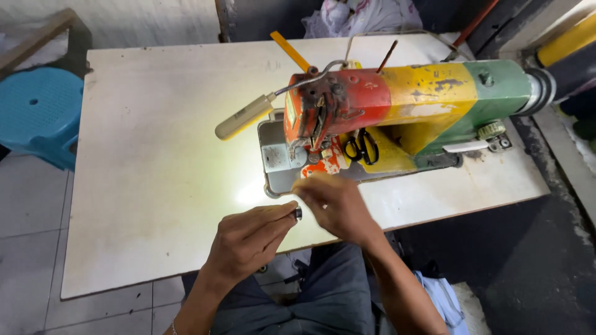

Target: A person is manually preparing and winding thread onto a small bobbin at a sewing workstation.

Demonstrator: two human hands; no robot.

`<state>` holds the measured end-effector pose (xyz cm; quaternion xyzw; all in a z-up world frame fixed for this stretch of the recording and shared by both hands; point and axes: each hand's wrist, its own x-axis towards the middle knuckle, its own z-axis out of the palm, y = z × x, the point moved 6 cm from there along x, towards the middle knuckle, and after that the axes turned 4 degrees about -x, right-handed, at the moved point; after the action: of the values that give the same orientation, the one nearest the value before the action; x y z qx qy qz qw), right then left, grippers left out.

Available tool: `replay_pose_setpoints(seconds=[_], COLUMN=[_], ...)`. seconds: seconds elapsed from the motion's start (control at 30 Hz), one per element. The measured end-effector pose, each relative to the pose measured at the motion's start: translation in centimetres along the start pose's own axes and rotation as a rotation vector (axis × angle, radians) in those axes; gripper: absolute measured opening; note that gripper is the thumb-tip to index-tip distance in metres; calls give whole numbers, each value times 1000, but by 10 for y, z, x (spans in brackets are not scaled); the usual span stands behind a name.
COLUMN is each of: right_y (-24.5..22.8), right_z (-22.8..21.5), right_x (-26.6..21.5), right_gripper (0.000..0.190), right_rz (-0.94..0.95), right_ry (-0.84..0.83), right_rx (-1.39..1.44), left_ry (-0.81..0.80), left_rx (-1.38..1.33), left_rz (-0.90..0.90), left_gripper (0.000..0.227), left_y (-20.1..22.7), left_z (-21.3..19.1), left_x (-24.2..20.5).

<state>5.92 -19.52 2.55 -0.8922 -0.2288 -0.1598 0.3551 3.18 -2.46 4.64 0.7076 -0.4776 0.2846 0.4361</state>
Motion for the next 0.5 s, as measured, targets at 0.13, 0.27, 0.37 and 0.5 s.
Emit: replay_pose_setpoints(seconds=[0.13, 0.27, 0.37, 0.5], right_y=[-30, 8, 20, -1], right_z=[8, 22, 40, 37], right_x=[-8, -7, -8, -17], right_gripper=[20, 6, 3, 7], right_rz=[-25, 39, 44, 61], right_ry=[-270, -39, -71, -127], right_rx=[136, 100, 19, 9], left_ry=[67, 111, 146, 107], left_rx=[69, -138, -205, -120], left_rz=[-66, -234, -304, -340], left_gripper=[12, 8, 11, 17], left_y=[-24, -41, -64, -74], left_z=[-3, 14, 22, 21], left_x=[-8, -31, -42, -55])
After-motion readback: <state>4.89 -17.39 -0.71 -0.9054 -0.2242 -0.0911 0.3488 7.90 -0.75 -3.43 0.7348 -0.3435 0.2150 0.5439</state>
